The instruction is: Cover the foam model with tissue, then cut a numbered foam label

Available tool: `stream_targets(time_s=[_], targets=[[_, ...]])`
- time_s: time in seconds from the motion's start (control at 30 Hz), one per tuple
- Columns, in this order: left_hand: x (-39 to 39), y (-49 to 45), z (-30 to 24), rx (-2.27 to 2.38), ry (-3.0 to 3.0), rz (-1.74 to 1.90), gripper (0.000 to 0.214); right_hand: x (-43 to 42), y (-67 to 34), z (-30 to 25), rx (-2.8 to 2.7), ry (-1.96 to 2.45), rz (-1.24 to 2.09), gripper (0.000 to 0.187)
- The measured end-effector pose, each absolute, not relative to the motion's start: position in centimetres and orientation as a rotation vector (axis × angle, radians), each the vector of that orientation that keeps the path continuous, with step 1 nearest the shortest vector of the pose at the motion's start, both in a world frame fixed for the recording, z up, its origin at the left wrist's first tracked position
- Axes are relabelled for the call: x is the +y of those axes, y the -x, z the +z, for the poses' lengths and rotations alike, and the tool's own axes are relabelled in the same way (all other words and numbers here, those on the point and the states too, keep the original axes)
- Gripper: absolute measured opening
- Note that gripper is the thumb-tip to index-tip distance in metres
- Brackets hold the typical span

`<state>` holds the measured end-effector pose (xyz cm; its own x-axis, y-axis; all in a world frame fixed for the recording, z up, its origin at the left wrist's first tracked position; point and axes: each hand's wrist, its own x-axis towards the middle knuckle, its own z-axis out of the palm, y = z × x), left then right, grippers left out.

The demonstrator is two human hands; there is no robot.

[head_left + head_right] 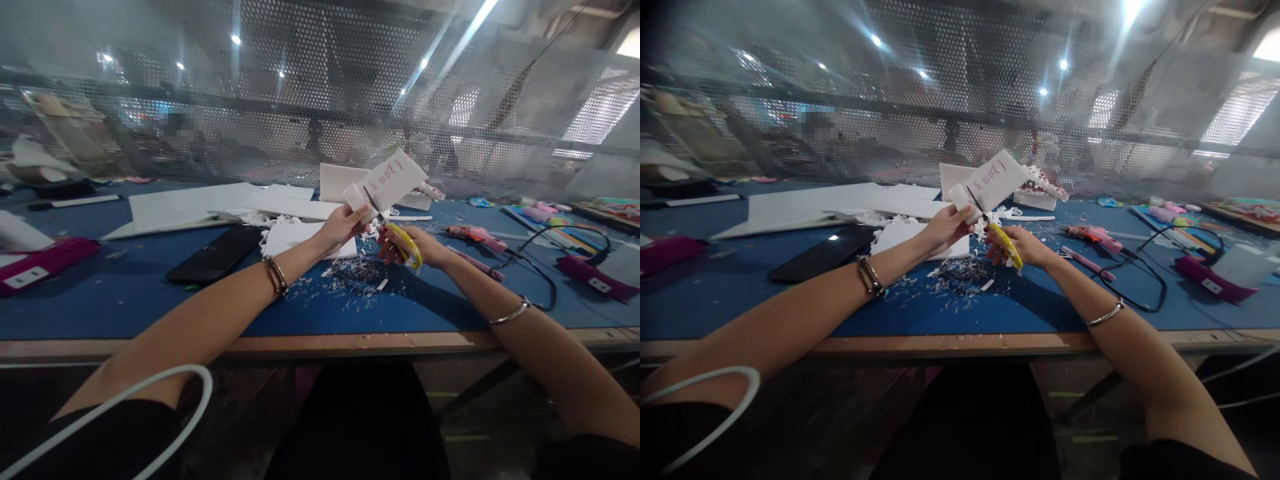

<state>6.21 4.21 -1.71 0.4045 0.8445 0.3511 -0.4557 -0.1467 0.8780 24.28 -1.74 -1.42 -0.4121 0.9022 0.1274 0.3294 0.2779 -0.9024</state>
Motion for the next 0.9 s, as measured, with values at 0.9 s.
stream_targets(time_s=[0.9], targets=[[4.9, -6.0, -2.2, 0.455, -1.400, 1.146, 0.021, -1.0, -24.1, -2.4, -2.069, 1.254, 0.629, 0.052]])
